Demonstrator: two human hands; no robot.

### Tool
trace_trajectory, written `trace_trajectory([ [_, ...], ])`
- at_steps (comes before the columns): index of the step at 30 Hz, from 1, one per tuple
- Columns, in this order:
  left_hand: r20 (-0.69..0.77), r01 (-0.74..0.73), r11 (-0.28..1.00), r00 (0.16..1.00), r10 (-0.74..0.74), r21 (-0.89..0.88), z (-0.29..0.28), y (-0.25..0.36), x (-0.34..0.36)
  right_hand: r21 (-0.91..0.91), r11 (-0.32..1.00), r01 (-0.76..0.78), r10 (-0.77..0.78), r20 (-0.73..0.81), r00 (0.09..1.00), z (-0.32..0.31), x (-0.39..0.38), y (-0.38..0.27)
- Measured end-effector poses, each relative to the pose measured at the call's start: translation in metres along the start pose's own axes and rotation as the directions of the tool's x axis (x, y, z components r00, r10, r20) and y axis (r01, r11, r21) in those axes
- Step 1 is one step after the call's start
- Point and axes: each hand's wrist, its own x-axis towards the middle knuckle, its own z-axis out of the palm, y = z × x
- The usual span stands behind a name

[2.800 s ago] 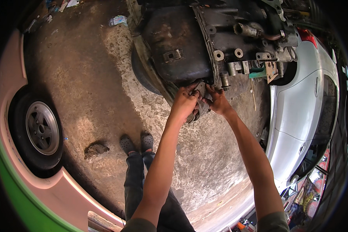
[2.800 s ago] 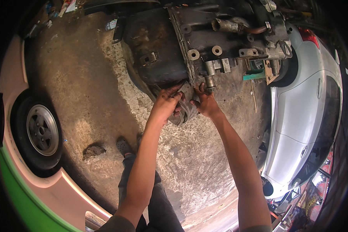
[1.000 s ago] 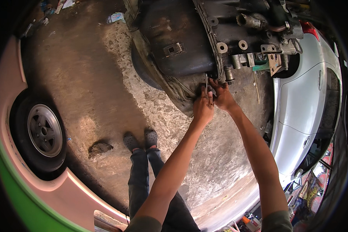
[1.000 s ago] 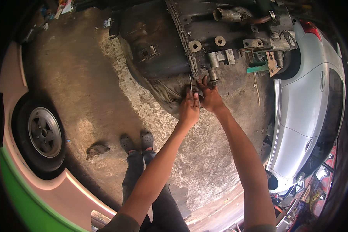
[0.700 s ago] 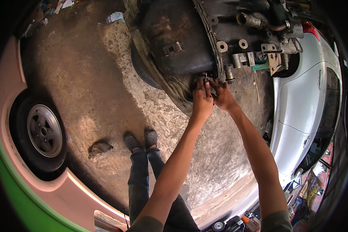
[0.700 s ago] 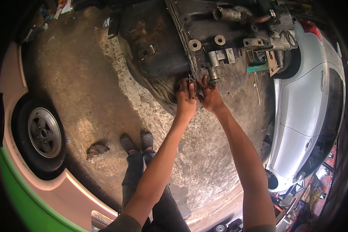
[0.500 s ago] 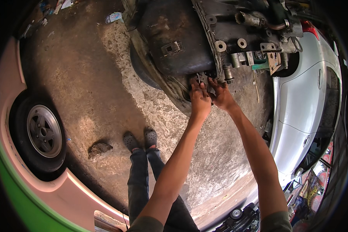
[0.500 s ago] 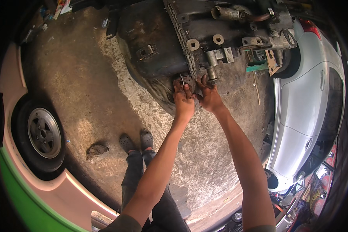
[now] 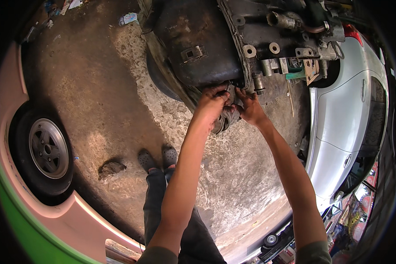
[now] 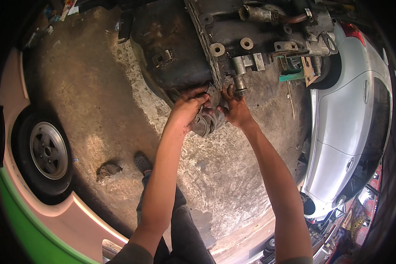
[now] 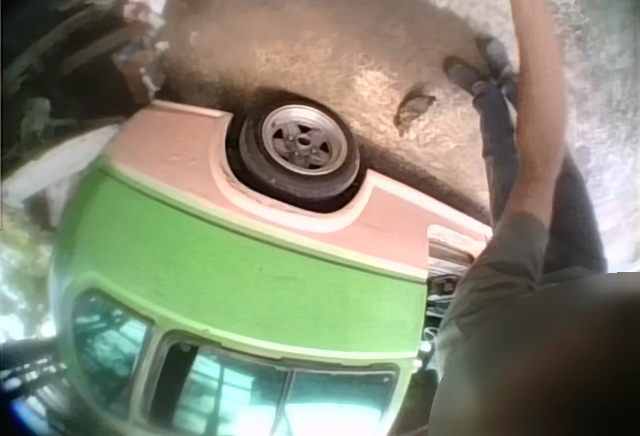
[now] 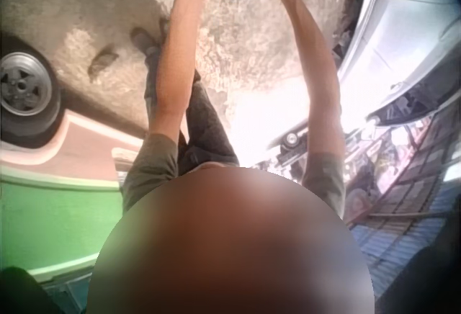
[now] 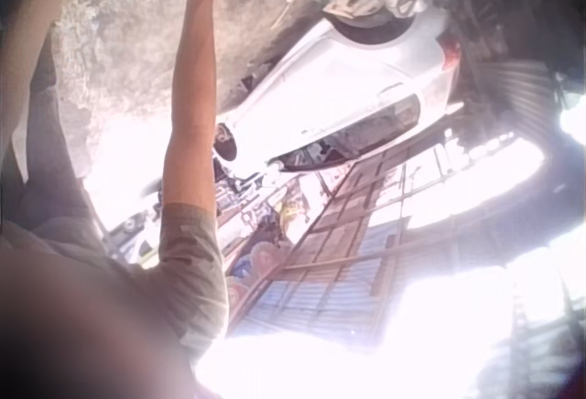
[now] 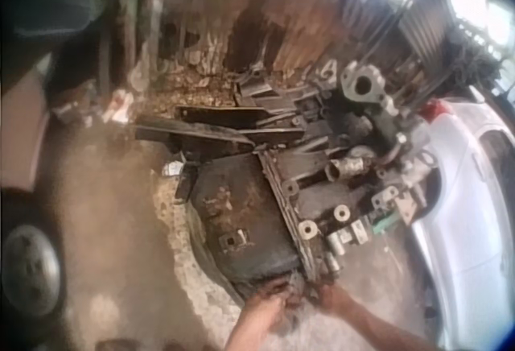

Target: The person uses a wrench to tighten bolts on a car engine block resting on a tire. They repeatedly insert bolts, align them, and turn the wrench to secure fasteners on the engine's side and bottom surfaces.

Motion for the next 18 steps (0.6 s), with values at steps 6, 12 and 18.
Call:
trace_trajectory([
  [6, 0.100, 0.104, 0.994, 0.990, -0.101, -0.028, -0.003, 0.024, -0.010, 0.006, 0.999, -0.033, 0.032, 0.034, 0.999, 0.000, 0.002, -0.001],
  [12, -0.008, 0.123, 0.979, 0.992, -0.126, -0.162, 0.019, 0.025, -0.018, -0.017, 1.000, -0.020, 0.020, 0.035, 0.999, 0.001, 0.001, 0.000],
  [18, -0.044, 0.124, 0.975, 0.990, -0.134, -0.183, 0.035, 0.026, -0.020, -0.004, 1.000, 0.022, -0.023, -0.031, 0.999, -0.001, -0.002, -0.004],
])
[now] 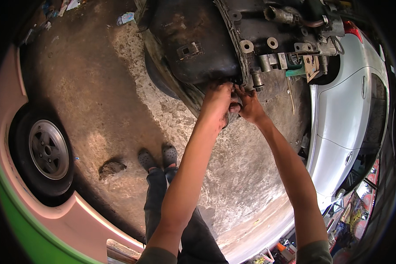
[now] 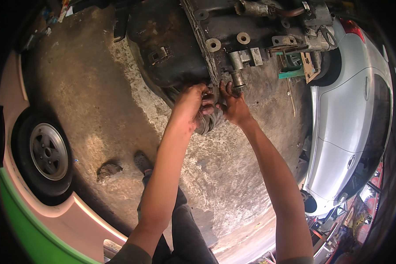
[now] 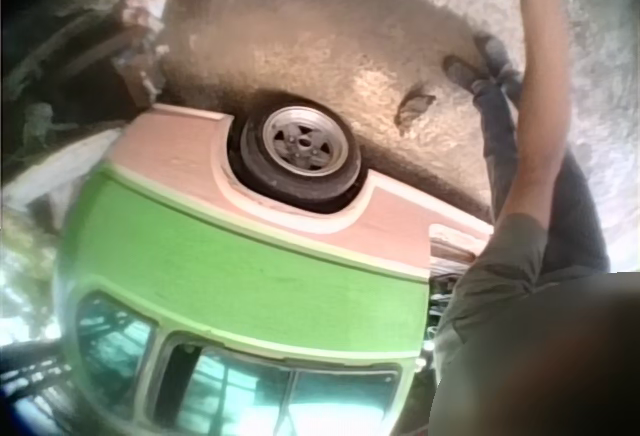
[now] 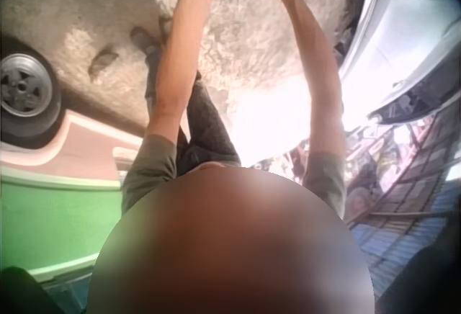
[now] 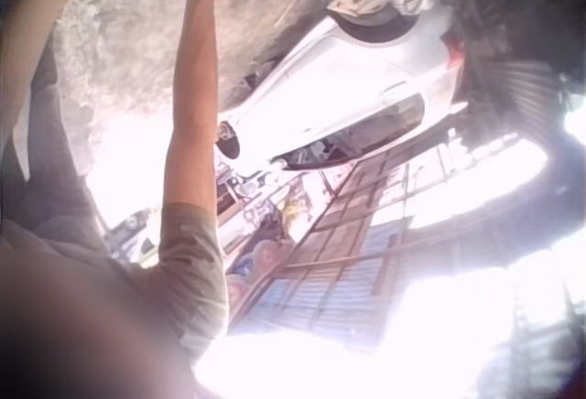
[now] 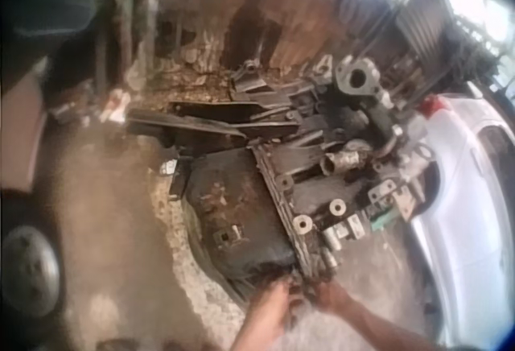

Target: The person uses a wrench to tighten bolts on a car engine block resting on a tire. They repeatedly insert bolts, align them, and turn the wrench to secure fasteners on the engine's side and bottom surfaces.

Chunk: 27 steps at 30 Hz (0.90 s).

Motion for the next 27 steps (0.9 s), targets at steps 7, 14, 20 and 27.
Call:
trace_trajectory([
  [7, 0.103, 0.089, 0.990, 0.992, -0.079, -0.105, -0.007, 0.006, 0.006, -0.010, 1.000, 0.011, -0.011, -0.020, 1.000, -0.001, -0.001, -0.002],
  [14, 0.088, -0.008, 0.996, 0.996, 0.016, -0.085, -0.007, -0.007, 0.006, -0.036, 0.999, 0.022, -0.023, -0.036, 0.999, 0.005, 0.001, 0.002],
  [20, 0.116, -0.610, 0.673, 0.771, 0.626, 0.418, -0.020, -0.082, 0.030, -0.002, 0.999, 0.039, -0.039, -0.047, 0.998, 0.006, 0.001, 0.004],
  [27, 0.143, -0.692, 0.616, 0.701, 0.699, 0.377, -0.049, -0.124, 0.072, 0.061, 0.997, -0.036, 0.039, -0.048, 0.998, 0.004, -0.002, -0.002],
])
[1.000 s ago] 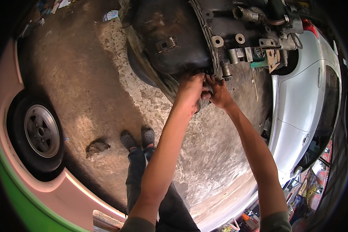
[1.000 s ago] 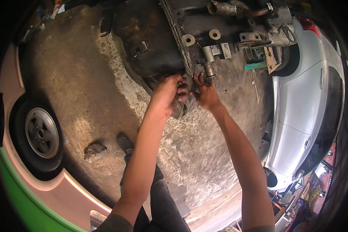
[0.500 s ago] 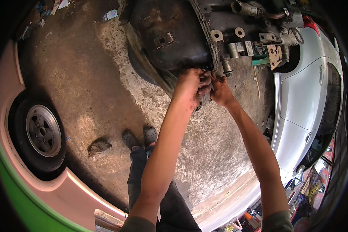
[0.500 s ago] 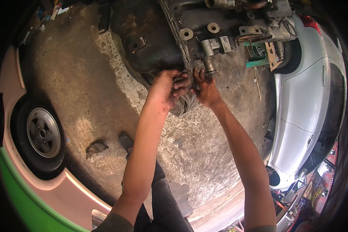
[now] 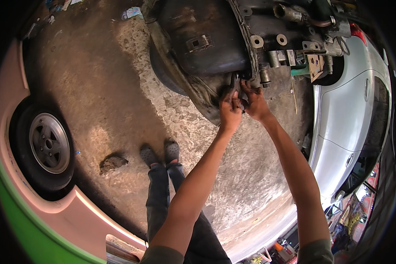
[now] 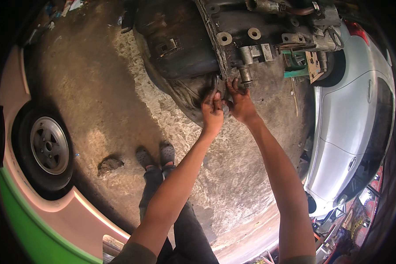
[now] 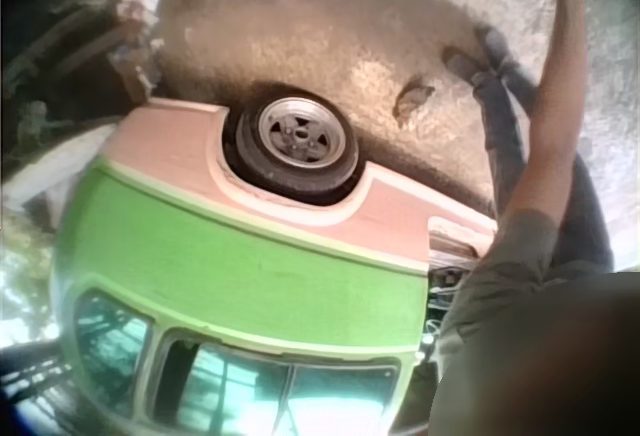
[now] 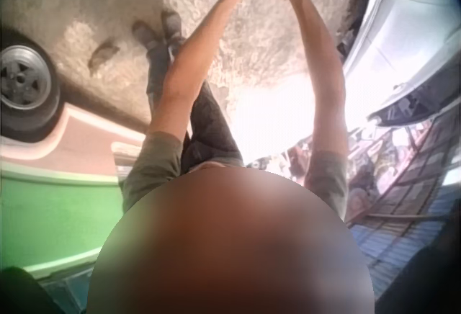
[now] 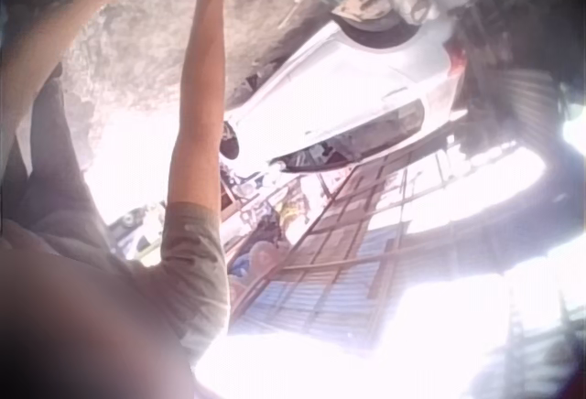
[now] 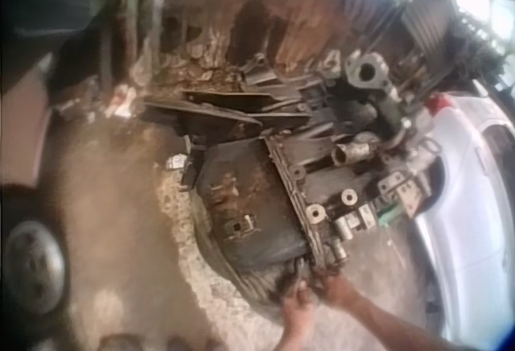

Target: The person uses a wrench to tighten bolts on a car engine block resting on a tire. They repeatedly insert bolts, align them, and turn the wrench to secure fasteners on the engine's side and bottom surfaces.

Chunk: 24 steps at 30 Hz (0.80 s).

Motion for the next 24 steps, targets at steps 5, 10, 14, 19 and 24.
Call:
trace_trajectory([
  [5, -0.088, -0.012, 0.999, 0.996, 0.009, -0.036, 0.007, -0.005, -0.008, 0.041, 0.998, 0.037, -0.036, -0.031, 0.999, 0.003, -0.002, 0.005],
  [10, -0.245, 0.007, 0.998, 0.969, 0.008, 0.063, 0.025, -0.007, -0.011, 0.026, 0.995, 0.092, -0.090, -0.068, 0.994, 0.008, 0.001, 0.009],
  [14, -0.376, 0.121, 0.953, 0.899, -0.223, -0.277, 0.035, 0.016, -0.009, 0.026, 1.000, 0.017, -0.017, -0.021, 1.000, 0.005, 0.000, 0.004],
  [19, -0.030, 0.494, 0.768, 0.834, -0.551, -0.407, -0.007, 0.066, -0.009, -0.016, 1.000, -0.001, 0.000, -0.024, 1.000, 0.002, -0.001, -0.002],
  [24, 0.266, 0.642, 0.714, 0.766, -0.585, -0.281, -0.044, 0.104, 0.013, -0.084, 0.996, 0.022, -0.027, -0.049, 0.998, 0.004, -0.001, -0.001],
])
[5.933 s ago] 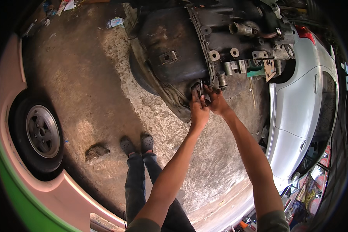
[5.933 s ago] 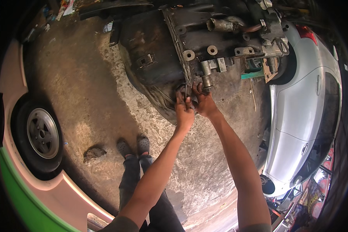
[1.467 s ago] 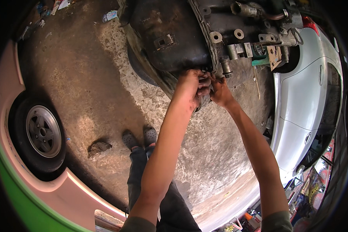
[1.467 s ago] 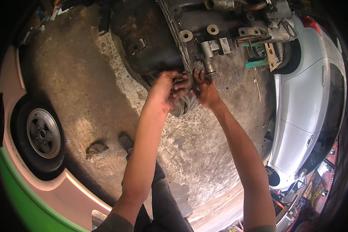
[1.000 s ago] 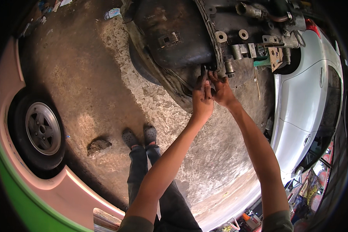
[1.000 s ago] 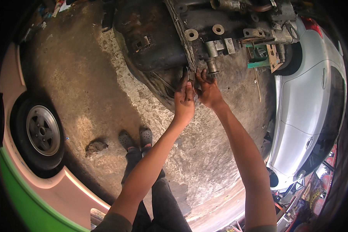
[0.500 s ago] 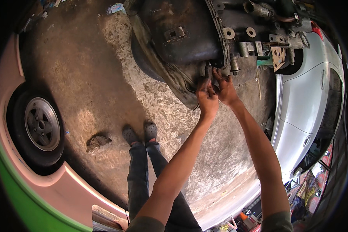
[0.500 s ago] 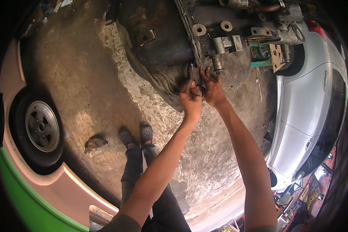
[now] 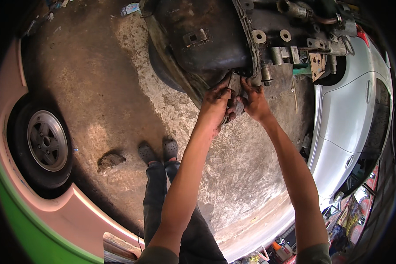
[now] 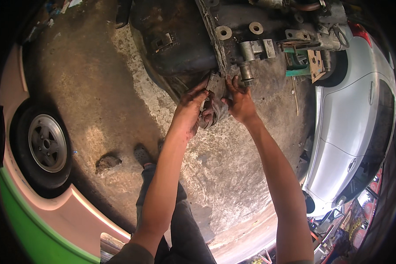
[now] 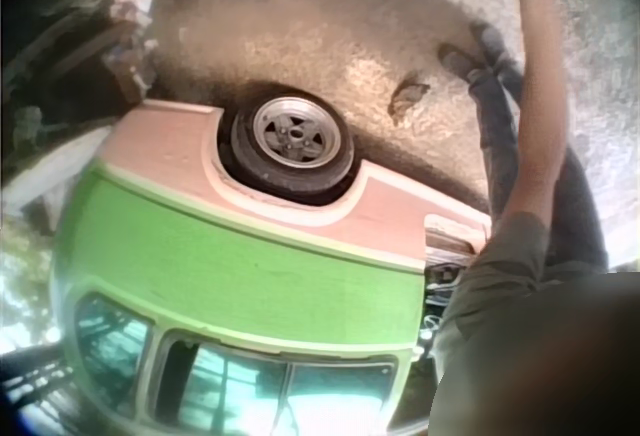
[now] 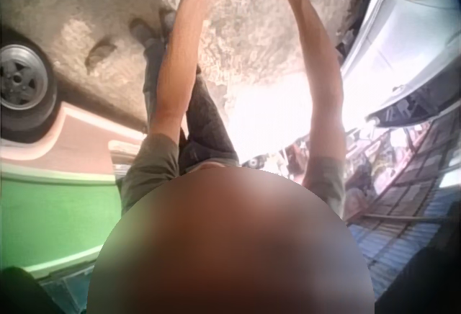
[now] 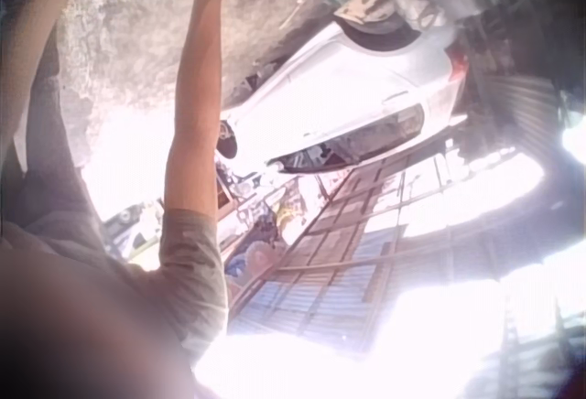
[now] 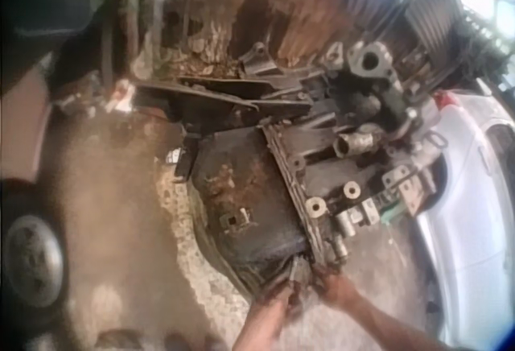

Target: The person uses a wrench to tighten bolts on a car engine block resting on a tire. They repeatedly insert bolts, align them, and turn the wrench to secure fasteners on the engine's side and bottom surfaces.

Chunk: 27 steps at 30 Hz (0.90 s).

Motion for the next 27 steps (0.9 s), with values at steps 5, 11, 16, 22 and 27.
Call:
trace_trajectory([
  [5, -0.056, 0.054, 0.997, 0.997, -0.050, 0.058, 0.009, 0.027, 0.003, 0.040, 0.999, -0.015, 0.015, 0.004, 1.000, 0.000, 0.001, 0.000],
  [11, 0.062, 0.152, 0.976, 0.988, -0.144, -0.155, 0.008, 0.041, 0.002, 0.026, 1.000, -0.007, 0.006, 0.011, 1.000, 0.000, 0.002, -0.001],
  [16, 0.068, 0.171, 0.953, 0.985, -0.159, -0.251, 0.015, 0.047, -0.001, 0.010, 1.000, -0.020, 0.020, 0.022, 1.000, 0.002, 0.000, 0.001],
  [22, 0.059, 0.163, 0.969, 0.986, -0.155, -0.187, 0.024, 0.050, -0.004, -0.011, 1.000, -0.003, 0.004, 0.017, 1.000, 0.004, 0.001, 0.001],
  [27, -0.004, 0.148, 0.980, 0.989, -0.150, -0.136, 0.032, 0.044, 0.001, -0.001, 1.000, -0.002, 0.002, 0.052, 0.999, 0.002, 0.001, 0.001],
])
